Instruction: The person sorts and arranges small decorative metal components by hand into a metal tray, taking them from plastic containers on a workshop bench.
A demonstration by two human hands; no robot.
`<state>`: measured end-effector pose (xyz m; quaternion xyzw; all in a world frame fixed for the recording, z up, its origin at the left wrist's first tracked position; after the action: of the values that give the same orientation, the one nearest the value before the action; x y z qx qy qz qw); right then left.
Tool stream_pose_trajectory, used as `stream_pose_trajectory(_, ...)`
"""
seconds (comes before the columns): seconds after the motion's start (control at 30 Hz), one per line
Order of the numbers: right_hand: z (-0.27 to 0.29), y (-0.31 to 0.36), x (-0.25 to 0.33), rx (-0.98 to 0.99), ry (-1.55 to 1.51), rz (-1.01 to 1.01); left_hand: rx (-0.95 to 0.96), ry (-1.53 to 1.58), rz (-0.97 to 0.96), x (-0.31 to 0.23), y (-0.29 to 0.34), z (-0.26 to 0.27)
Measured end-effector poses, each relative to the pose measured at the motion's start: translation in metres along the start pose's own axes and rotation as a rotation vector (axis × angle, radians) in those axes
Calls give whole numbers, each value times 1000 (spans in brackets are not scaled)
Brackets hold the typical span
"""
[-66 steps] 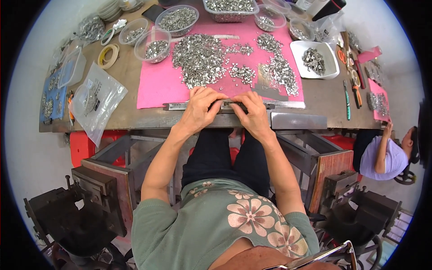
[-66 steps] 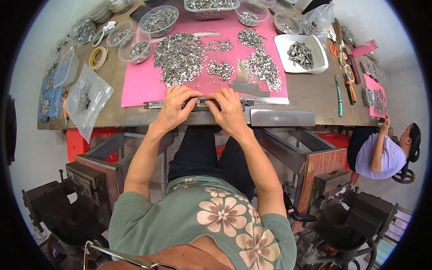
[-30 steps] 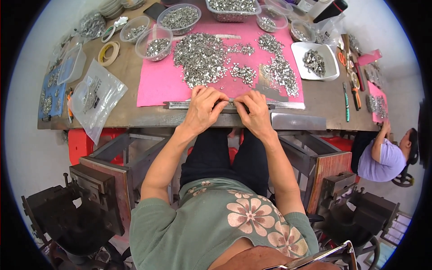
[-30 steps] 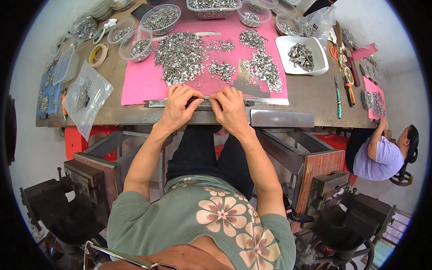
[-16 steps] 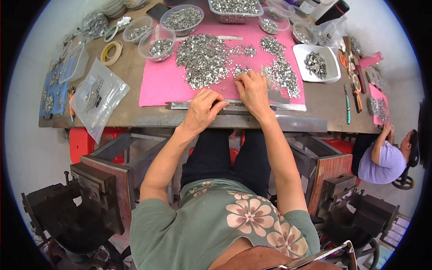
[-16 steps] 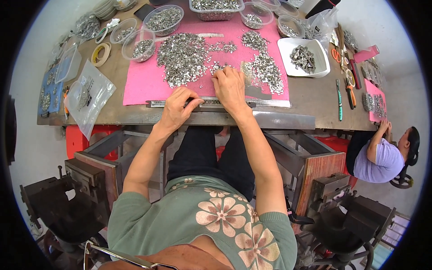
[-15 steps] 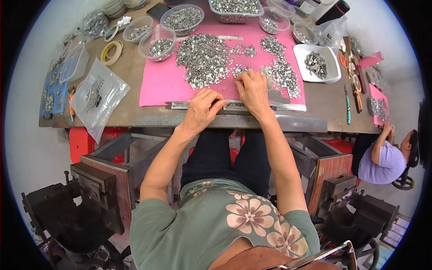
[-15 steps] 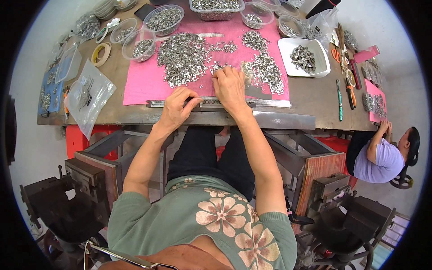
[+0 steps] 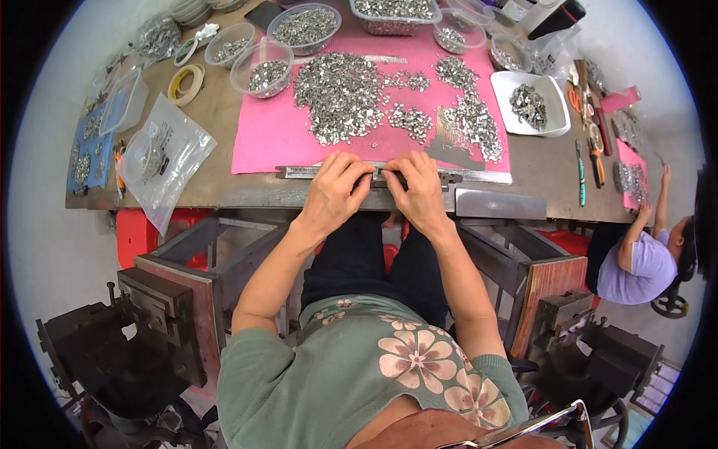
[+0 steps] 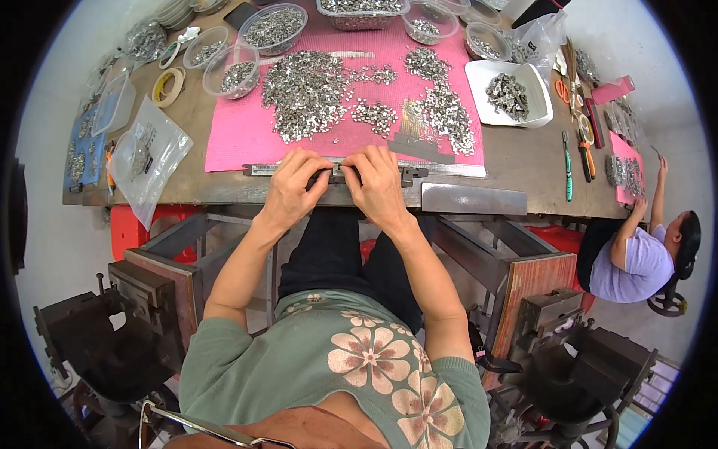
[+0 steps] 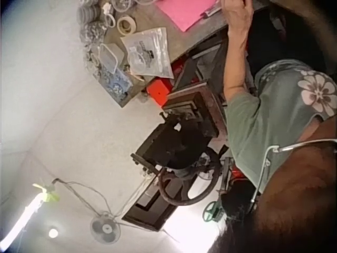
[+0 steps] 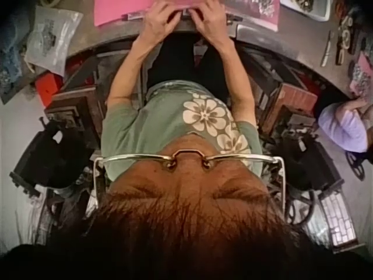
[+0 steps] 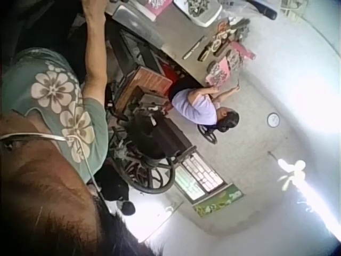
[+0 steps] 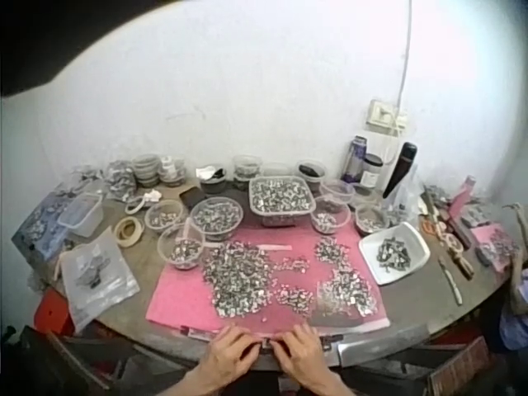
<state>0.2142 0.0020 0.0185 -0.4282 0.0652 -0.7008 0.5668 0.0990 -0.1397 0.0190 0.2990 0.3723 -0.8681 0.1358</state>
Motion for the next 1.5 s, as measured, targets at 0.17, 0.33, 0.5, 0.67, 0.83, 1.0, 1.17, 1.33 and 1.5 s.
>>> stream_pose_trajectory(0.17, -3, 3, 1, -49, 17, 63, -59, -87, -24, -1, 3, -6)
stream_pose_trajectory(0.33, 4, 4, 0, -107, -45, 26, -71, -127, -64, -2, 2, -6)
stream_pose_trajectory(0.5, 27, 10, -11, -211, -50, -119, -71, -162, -89, 0, 2, -5)
stream_pose_trajectory(0.67, 40, 17, -25, -240, -52, -214, -76, -85, -36, -5, -3, -11)
stream_pose_trajectory(0.83, 40, 22, -28, -276, -49, -232, -21, -69, -68, -11, -14, -32)
stream_pose_trajectory(1.0, 44, 26, -33, -276, -44, -240, 5, -81, -66, -8, -13, -35)
stream_pose_trajectory(1.17, 46, 13, -33, -253, 33, -151, -18, 106, -4, 2, -13, -30)
stream_pose_trajectory(1.33, 42, -7, -44, -72, 115, -143, -80, -97, -73, -1, -13, -28)
stream_pose_trajectory(1.5, 41, -16, -44, 18, 255, 26, -97, -94, -24, -1, -14, -31)
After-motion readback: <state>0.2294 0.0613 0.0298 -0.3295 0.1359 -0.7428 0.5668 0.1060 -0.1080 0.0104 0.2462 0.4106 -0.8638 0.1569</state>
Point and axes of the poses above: each hand's wrist, its own y-axis away from the middle knuckle, its own z-axis out of the back of the hand, x = y × z, the point moved 2 cm from there along -y, towards the middle knuckle, and after that the axes turned 4 degrees about -x, right-handed, at the moved point
